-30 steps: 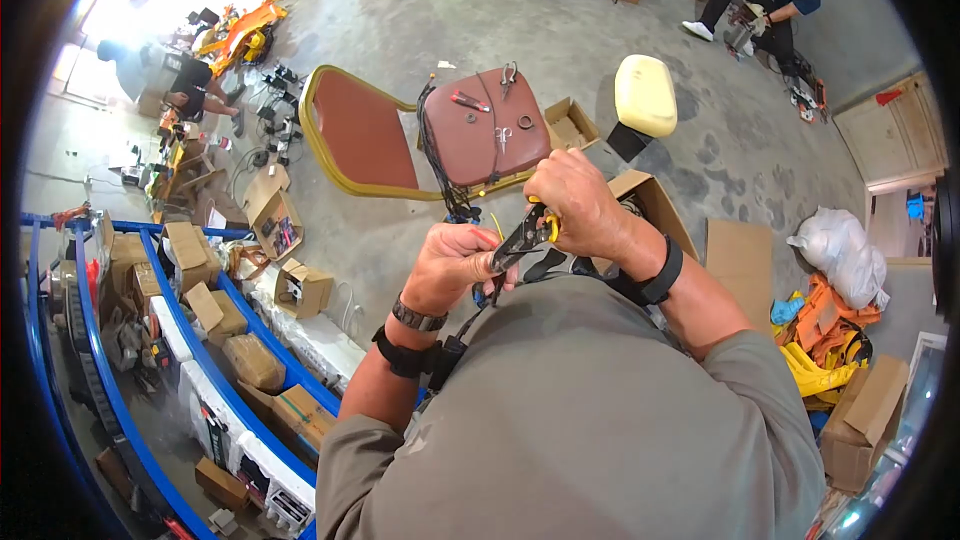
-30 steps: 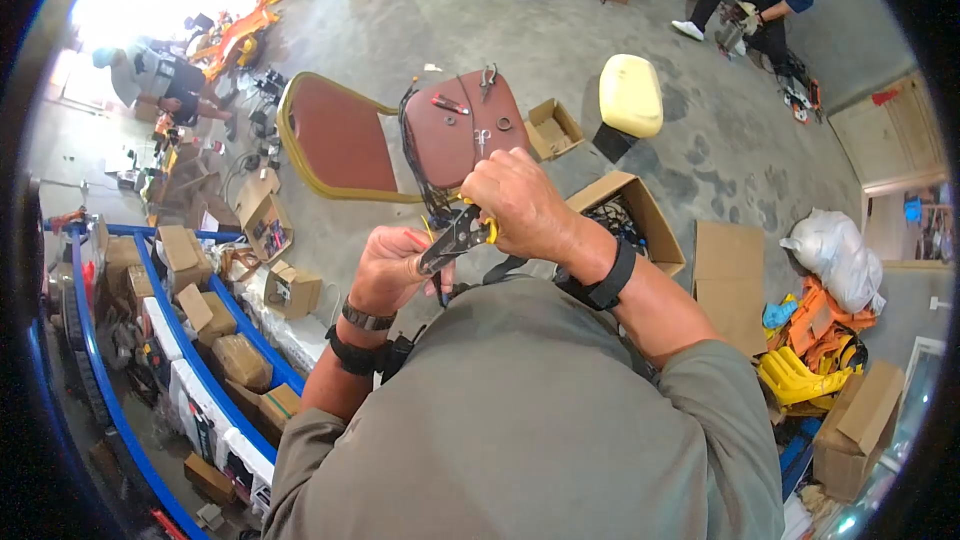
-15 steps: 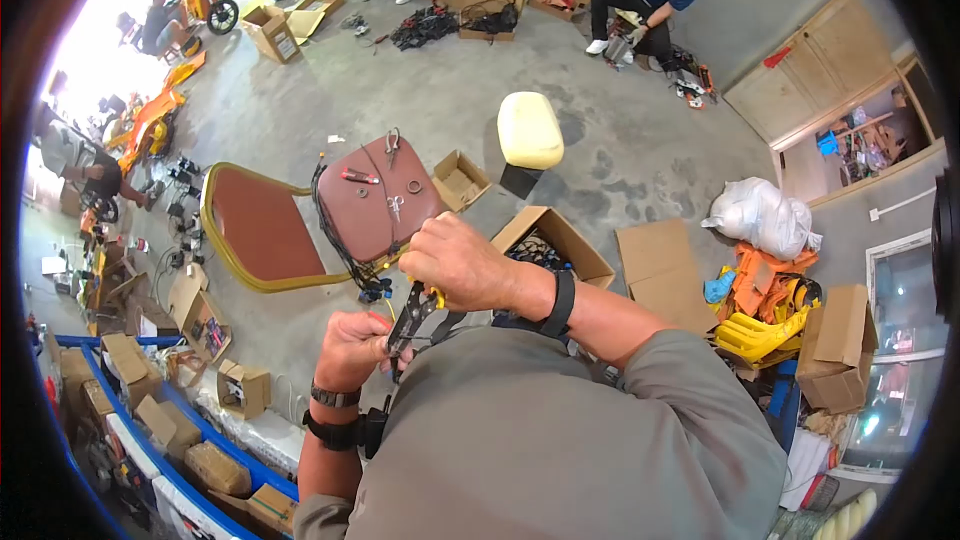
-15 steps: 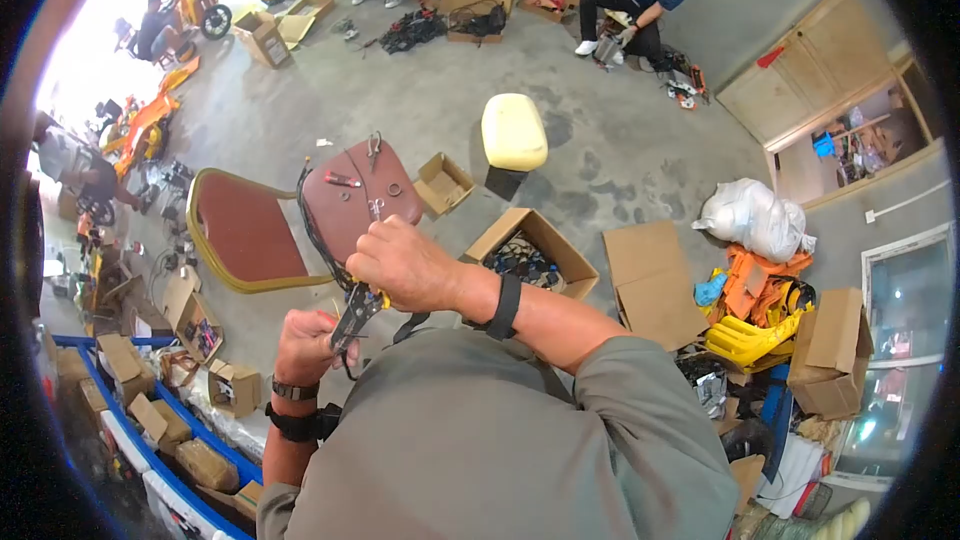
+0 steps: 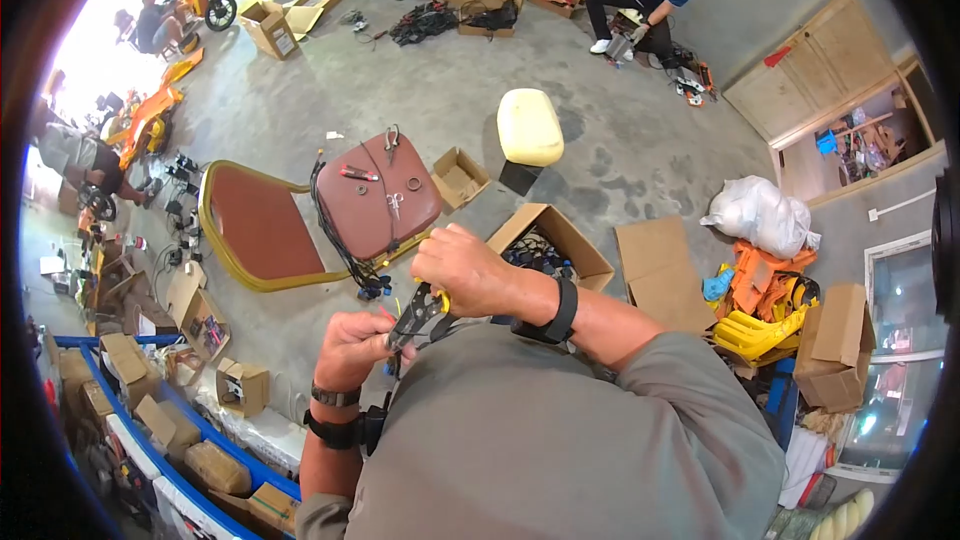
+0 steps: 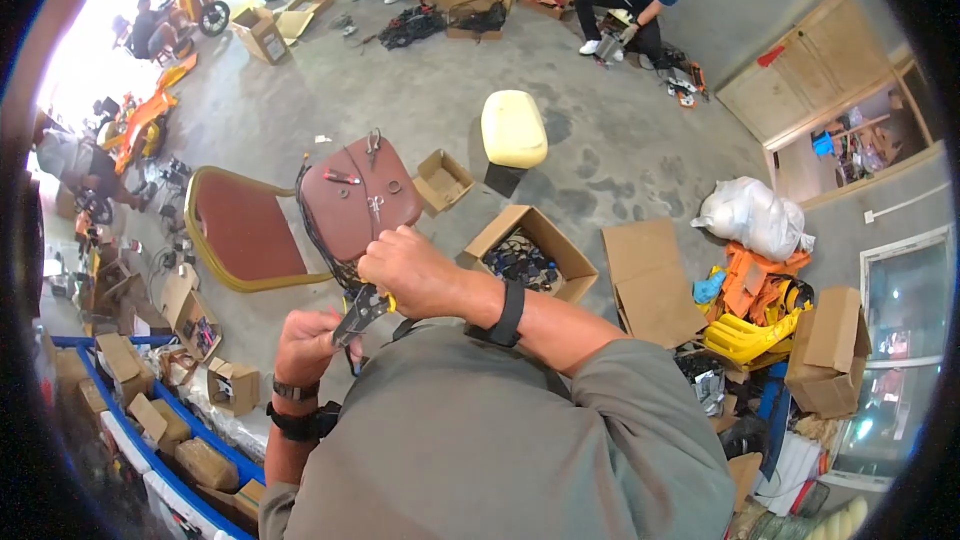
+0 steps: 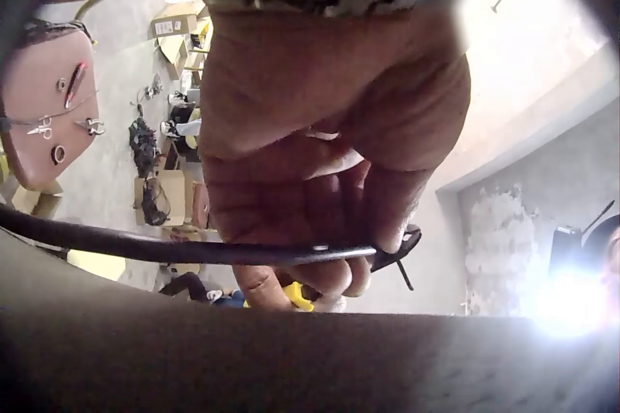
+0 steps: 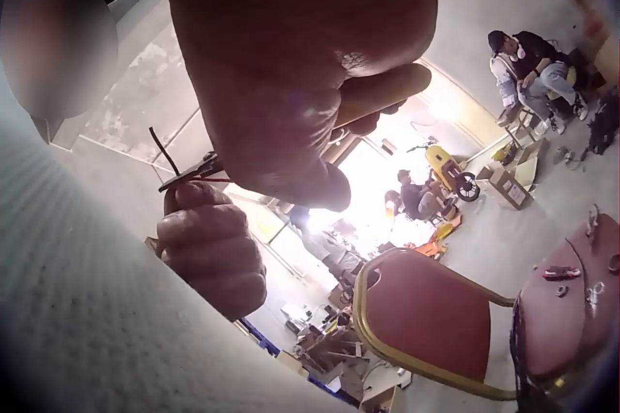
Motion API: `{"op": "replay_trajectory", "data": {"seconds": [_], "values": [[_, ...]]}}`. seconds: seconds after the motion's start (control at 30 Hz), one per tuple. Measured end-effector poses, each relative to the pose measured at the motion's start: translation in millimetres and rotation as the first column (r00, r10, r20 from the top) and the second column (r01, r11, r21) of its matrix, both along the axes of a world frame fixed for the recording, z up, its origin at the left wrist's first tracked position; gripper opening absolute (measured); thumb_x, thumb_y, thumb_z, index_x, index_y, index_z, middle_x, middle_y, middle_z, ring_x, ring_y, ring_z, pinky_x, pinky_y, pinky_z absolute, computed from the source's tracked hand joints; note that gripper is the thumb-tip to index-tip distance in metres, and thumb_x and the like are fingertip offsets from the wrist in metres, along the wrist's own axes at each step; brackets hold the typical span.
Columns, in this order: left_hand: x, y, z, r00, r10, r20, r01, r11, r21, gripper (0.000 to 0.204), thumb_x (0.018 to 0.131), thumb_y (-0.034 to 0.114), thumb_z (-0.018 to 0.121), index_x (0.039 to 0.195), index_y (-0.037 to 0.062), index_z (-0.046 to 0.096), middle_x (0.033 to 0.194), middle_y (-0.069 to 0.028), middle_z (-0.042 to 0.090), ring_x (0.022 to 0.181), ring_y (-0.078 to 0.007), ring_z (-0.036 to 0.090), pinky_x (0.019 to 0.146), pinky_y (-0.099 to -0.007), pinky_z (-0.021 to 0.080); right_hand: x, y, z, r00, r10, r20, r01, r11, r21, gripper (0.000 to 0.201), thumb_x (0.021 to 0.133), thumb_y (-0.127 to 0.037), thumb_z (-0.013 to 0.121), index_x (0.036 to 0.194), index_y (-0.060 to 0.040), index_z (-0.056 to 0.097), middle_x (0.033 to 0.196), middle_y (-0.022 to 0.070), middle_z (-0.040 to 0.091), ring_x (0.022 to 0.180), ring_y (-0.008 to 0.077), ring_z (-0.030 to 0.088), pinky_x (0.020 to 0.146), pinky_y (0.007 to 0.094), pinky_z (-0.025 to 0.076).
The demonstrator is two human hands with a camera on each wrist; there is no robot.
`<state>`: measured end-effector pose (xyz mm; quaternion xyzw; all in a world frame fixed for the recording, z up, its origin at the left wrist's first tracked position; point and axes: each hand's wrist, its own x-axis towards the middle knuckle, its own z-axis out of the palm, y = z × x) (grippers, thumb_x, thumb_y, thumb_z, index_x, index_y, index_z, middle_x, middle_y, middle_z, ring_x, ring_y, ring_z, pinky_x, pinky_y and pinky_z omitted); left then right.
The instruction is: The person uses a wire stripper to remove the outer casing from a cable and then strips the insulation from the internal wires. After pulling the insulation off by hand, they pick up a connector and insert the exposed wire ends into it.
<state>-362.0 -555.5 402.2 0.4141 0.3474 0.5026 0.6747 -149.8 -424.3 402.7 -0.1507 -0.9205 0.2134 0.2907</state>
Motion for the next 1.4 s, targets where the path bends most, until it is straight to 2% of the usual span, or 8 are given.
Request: {"op": "replay_trajectory", "data": {"seconds": [0.1,0.23,0.43,0.57,0.73,0.83,1.13,1.4], "values": [[2,-1,1,0.995,0.037,-0.094,-0.039,0.999,-0.020,0.023,0.089,0.018,0.074,0.088,-0.0048,0.073,0.079,-0.0104,0.071,0.071,-0.0168,0.063,0.064,-0.0299,0.051,4,1,-2,0.999,-0.025,0.033,0.024,0.999,0.031,0.035,0.061,-0.006,0.075,0.090,-0.0095,0.055,0.081,0.0066,0.051,0.079,0.0297,0.052,0.069,0.0417,0.039],[0,-2,-4,0.996,-0.001,-0.090,-0.003,0.999,-0.043,0.020,0.090,0.016,0.073,0.093,-0.0040,0.072,0.081,-0.0088,0.070,0.073,-0.0154,0.063,0.064,-0.0284,0.050,6,4,4,0.999,-0.006,0.032,0.003,0.997,0.078,0.039,0.059,-0.006,0.076,0.091,-0.0092,0.055,0.082,0.0081,0.051,0.080,0.0314,0.052,0.069,0.0424,0.038],[5,-1,1,0.999,-0.031,0.033,0.033,0.998,-0.061,0.018,0.093,0.011,0.070,0.102,-0.0048,0.072,0.086,-0.0089,0.071,0.075,-0.0140,0.064,0.068,-0.0272,0.053,8,9,10,0.999,0.013,0.042,-0.017,0.996,0.083,0.036,0.062,-0.003,0.075,0.092,-0.0071,0.056,0.080,0.0084,0.051,0.077,0.0308,0.051,0.068,0.0416,0.038],[5,-3,1,0.994,-0.050,0.094,0.060,0.992,-0.109,0.018,0.094,0.010,0.069,0.102,-0.0057,0.072,0.086,-0.0095,0.072,0.075,-0.0137,0.065,0.067,-0.0269,0.053,9,7,11,0.998,0.019,0.053,-0.024,0.995,0.092,0.032,0.065,-0.003,0.074,0.091,-0.0070,0.056,0.079,0.0081,0.051,0.076,0.0298,0.050,0.067,0.0412,0.037],[-1,-6,2,0.996,-0.084,0.033,0.089,0.973,-0.211,0.019,0.093,0.008,0.069,0.101,-0.0090,0.071,0.086,-0.0135,0.072,0.074,-0.0173,0.068,0.065,-0.0285,0.055,9,8,17,0.996,0.044,0.076,-0.055,0.989,0.140,0.029,0.068,-0.004,0.075,0.091,-0.0076,0.056,0.078,0.0073,0.052,0.076,0.0286,0.052,0.067,0.0407,0.038],[0,-6,1,0.996,-0.089,0.010,0.089,0.980,-0.180,0.017,0.095,0.010,0.067,0.102,-0.0049,0.073,0.081,-0.0093,0.073,0.070,-0.0123,0.065,0.063,-0.0251,0.051,8,9,19,0.995,0.052,0.088,-0.066,0.984,0.167,0.028,0.068,-0.005,0.074,0.089,-0.0082,0.057,0.078,0.0068,0.052,0.077,0.0282,0.053,0.068,0.0404,0.039],[2,-7,-1,0.995,-0.087,0.052,0.095,0.980,-0.177,0.019,0.094,0.013,0.070,0.101,-0.0048,0.073,0.082,-0.0085,0.073,0.071,-0.0121,0.065,0.063,-0.0249,0.050,10,5,21,0.993,0.021,0.120,-0.042,0.984,0.174,0.024,0.065,-0.005,0.070,0.083,-0.0090,0.055,0.076,0.0067,0.050,0.076,0.0278,0.053,0.068,0.0400,0.040],[4,-7,-5,0.997,-0.071,0.027,0.075,0.979,-0.188,0.016,0.093,0.005,0.064,0.101,-0.0069,0.071,0.083,-0.0099,0.072,0.071,-0.0129,0.065,0.065,-0.0261,0.052,12,0,10,0.991,0.007,0.137,-0.025,0.991,0.130,0.024,0.064,-0.007,0.071,0.080,-0.0091,0.052,0.076,0.0080,0.050,0.075,0.0299,0.052,0.066,0.0411,0.039]]}}
